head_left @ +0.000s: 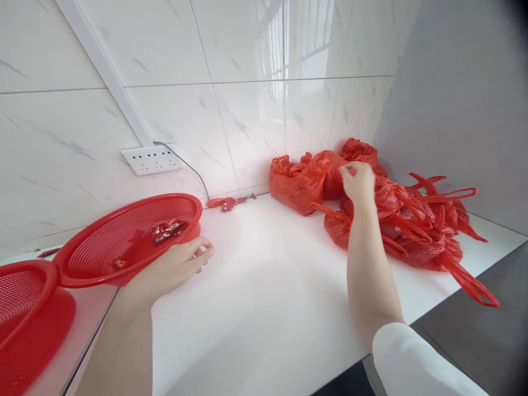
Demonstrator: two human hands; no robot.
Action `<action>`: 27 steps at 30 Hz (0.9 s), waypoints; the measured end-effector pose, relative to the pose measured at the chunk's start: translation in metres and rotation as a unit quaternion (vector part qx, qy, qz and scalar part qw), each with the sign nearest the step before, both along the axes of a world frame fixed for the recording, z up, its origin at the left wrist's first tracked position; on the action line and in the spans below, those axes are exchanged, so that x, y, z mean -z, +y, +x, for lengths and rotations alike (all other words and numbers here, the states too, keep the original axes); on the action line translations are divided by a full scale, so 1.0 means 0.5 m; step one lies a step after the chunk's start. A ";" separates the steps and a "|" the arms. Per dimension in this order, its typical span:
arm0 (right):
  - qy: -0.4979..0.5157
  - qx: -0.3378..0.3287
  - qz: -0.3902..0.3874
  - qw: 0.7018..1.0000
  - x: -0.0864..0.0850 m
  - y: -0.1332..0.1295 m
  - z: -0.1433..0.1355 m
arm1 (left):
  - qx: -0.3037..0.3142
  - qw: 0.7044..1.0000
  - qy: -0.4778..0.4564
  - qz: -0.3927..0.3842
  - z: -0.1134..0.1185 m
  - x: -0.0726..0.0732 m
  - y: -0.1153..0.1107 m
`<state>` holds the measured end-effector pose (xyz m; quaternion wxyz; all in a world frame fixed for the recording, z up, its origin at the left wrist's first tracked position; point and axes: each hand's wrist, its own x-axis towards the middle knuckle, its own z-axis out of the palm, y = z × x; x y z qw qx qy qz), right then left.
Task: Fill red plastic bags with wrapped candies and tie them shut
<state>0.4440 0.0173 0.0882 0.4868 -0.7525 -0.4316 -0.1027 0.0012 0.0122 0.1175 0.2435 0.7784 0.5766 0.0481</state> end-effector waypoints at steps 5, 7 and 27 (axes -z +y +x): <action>0.056 -0.095 -0.051 0.993 0.035 0.073 -0.079 | 0.016 1.000 0.015 -0.006 0.004 -0.004 -0.009; 0.095 -0.096 -0.077 0.988 0.055 0.089 -0.094 | 0.020 1.000 0.015 -0.010 0.007 -0.008 -0.014; 0.028 -0.347 0.075 0.935 0.009 0.067 -0.211 | 0.031 0.999 0.009 0.000 0.015 -0.003 -0.010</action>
